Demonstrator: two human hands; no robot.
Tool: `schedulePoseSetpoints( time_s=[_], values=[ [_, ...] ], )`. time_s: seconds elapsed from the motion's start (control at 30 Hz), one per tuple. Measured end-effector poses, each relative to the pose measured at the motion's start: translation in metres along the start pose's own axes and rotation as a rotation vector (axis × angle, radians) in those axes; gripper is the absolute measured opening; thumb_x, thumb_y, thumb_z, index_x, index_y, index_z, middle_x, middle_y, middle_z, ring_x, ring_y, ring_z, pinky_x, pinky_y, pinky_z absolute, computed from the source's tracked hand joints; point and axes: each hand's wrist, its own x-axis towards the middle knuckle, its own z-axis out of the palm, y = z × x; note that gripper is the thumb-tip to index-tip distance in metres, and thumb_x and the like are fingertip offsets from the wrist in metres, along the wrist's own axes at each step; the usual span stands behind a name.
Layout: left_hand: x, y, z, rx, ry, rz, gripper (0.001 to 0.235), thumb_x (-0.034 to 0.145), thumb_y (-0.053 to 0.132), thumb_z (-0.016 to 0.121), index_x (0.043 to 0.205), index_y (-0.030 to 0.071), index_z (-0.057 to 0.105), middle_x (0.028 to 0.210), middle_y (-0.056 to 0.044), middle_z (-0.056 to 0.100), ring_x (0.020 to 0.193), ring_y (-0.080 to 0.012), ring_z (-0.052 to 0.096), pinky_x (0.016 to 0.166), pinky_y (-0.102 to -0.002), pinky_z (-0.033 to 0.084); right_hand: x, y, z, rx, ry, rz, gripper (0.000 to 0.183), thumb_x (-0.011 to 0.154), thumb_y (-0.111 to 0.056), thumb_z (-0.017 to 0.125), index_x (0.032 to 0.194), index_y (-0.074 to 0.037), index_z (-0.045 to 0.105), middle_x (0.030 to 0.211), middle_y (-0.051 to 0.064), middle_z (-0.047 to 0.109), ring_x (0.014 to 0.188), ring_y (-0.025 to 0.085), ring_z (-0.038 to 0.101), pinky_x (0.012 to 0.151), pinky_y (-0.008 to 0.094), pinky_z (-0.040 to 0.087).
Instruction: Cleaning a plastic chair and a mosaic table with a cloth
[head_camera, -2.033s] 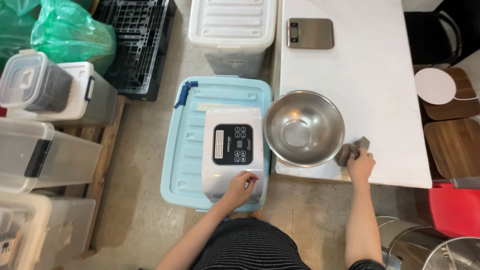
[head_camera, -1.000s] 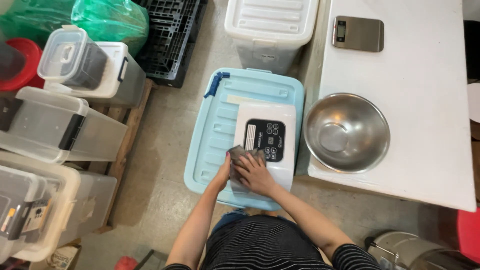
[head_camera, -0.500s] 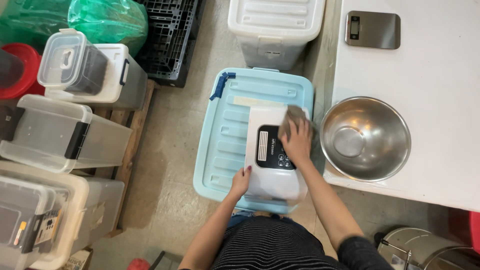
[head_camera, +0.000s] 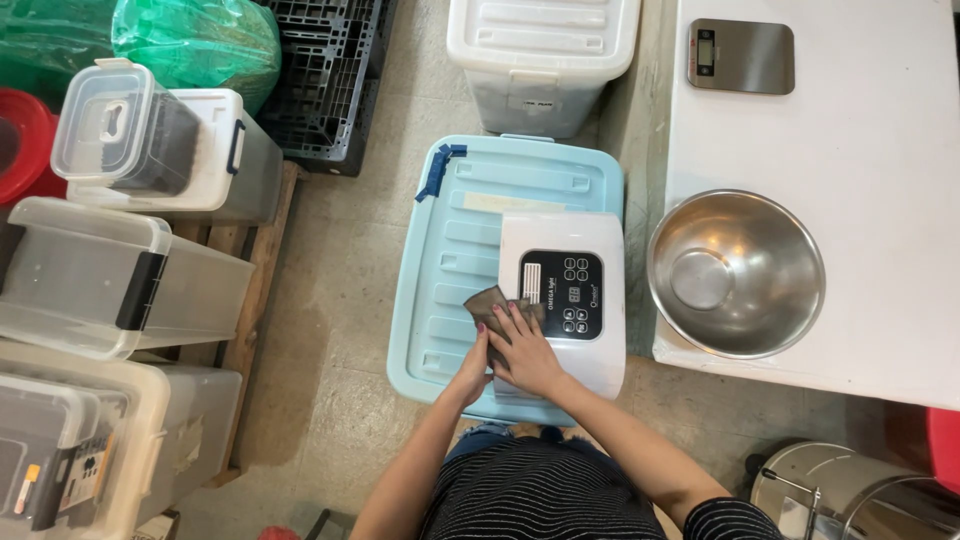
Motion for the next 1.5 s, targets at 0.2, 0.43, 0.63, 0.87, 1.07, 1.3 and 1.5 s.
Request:
schedulePoseSetpoints(
  time_s=[0.2,0.43,0.63,0.87,1.07,1.3,1.5],
  values=[
    [0.056,-0.079,-0.031,0.353,0.353,0.557,0.046,0.103,0.017,0.053,0.144,-0.001,0.054,0.132,-0.031,0.057,0.125,-0.0492,0.057,0.091,-0.055,0.059,-0.015,-0.012,0.001,0.039,0.044,0.120,0.064,0.080,-0.044,0.065,0.141,-0.024,0.056,0.161,0.019,0.036,0.147,0.046,0.033,0.103,0.065,0.038],
    [0.030,-0.069,0.018,0.899,0.155,1.144,0.052,0.089,0.005,0.058,0.141,0.000,0.057,0.138,-0.024,0.051,0.133,-0.0490,0.047,0.110,-0.056,0.042,-0.099,-0.010,0.005,-0.125,0.138,0.214,0.065,0.079,-0.055,0.064,0.133,-0.020,0.060,0.164,0.022,0.035,0.149,0.047,0.033,0.103,0.064,0.037],
    [0.051,-0.088,0.018,1.457,-0.140,1.223,0.067,0.090,0.021,0.057,0.155,0.013,0.045,0.150,-0.011,0.047,0.142,-0.0346,0.041,0.110,-0.058,0.038,-0.141,-0.013,0.011,-0.342,0.310,0.486,0.062,0.076,-0.046,0.070,0.133,-0.026,0.058,0.162,0.018,0.041,0.149,0.044,0.038,0.107,0.060,0.034],
    [0.114,-0.085,-0.034,0.733,0.215,0.537,0.095,0.089,0.040,0.079,0.157,-0.001,0.028,0.144,-0.036,0.042,0.135,-0.0552,0.046,0.111,-0.063,0.040,-0.127,-0.053,0.040,0.027,0.619,1.080,0.086,0.086,-0.025,0.063,0.161,-0.004,0.027,0.159,0.038,0.019,0.147,0.058,0.023,0.115,0.063,0.028],
    [0.116,-0.103,-0.044,0.590,0.096,0.202,0.080,0.092,0.065,0.069,0.152,0.018,0.045,0.137,-0.026,0.062,0.129,-0.0417,0.059,0.105,-0.051,0.052,-0.128,-0.042,0.129,0.870,1.030,1.771,0.081,0.099,-0.049,0.051,0.164,-0.015,0.016,0.158,0.032,0.024,0.144,0.053,0.031,0.117,0.062,0.026],
    [0.119,-0.093,-0.054,0.519,0.073,0.190,0.071,0.095,0.061,0.066,0.148,0.016,0.050,0.136,-0.034,0.060,0.131,-0.0483,0.055,0.109,-0.056,0.048,-0.056,-0.076,0.048,2.389,1.145,1.879,0.056,0.102,-0.033,0.037,0.151,-0.007,0.045,0.158,0.024,0.037,0.147,0.051,0.029,0.116,0.071,0.027],
    [0.105,-0.075,-0.038,0.303,0.025,0.281,0.071,0.097,0.044,0.072,0.151,0.006,0.049,0.144,-0.033,0.054,0.137,-0.0471,0.050,0.113,-0.055,0.043,-0.052,-0.067,0.004,2.455,0.975,1.732,0.065,0.092,-0.009,0.035,0.156,0.002,0.025,0.157,0.031,0.027,0.145,0.052,0.029,0.116,0.070,0.032]
  ],
)
